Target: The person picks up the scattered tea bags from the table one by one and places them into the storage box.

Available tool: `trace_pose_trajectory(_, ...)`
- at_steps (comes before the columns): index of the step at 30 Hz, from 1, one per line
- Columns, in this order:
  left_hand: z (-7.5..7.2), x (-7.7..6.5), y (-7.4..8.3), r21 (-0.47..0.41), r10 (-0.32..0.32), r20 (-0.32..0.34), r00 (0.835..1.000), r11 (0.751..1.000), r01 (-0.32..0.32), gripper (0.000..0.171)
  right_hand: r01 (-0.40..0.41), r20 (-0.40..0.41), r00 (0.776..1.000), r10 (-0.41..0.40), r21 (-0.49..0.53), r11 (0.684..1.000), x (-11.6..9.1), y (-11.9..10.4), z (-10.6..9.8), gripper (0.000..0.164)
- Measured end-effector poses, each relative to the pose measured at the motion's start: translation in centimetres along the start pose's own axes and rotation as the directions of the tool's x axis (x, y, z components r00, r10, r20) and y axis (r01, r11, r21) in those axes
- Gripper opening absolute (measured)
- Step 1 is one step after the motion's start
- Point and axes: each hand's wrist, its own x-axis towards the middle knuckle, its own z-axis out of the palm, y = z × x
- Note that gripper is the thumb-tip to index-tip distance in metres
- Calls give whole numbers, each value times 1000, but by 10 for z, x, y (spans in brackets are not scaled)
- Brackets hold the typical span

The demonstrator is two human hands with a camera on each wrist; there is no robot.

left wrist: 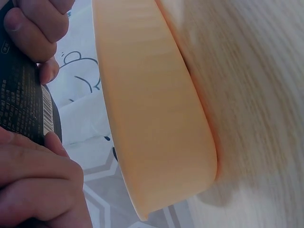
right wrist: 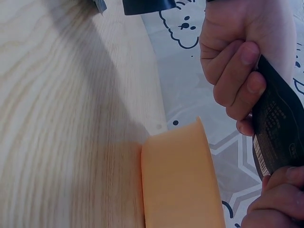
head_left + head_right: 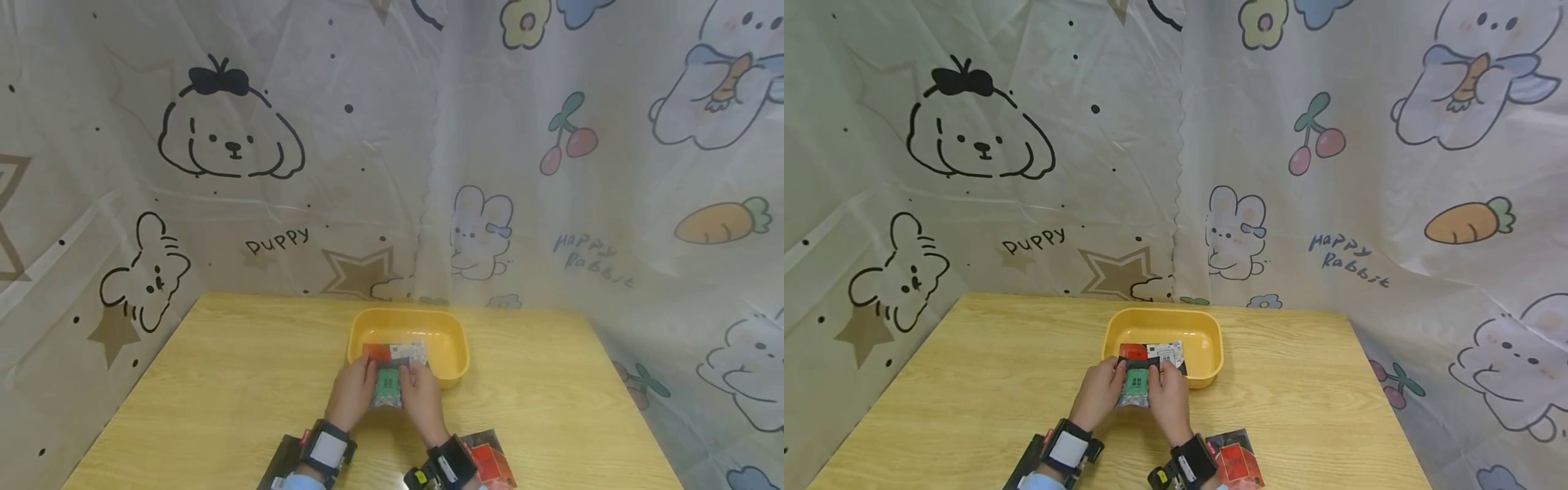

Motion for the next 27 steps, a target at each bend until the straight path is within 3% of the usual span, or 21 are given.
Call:
trace_pose_trajectory(14,1,10,0,-9,-1,-22,1000,1000,1,19,16,-22,1000,-17,-35,999,10,-1,1,20)
trace_pose_trajectory(27,-1,20,1,-17,-36,4,999,999,36,21,33,-23,999,-34,-55,998,20,-2,1,20)
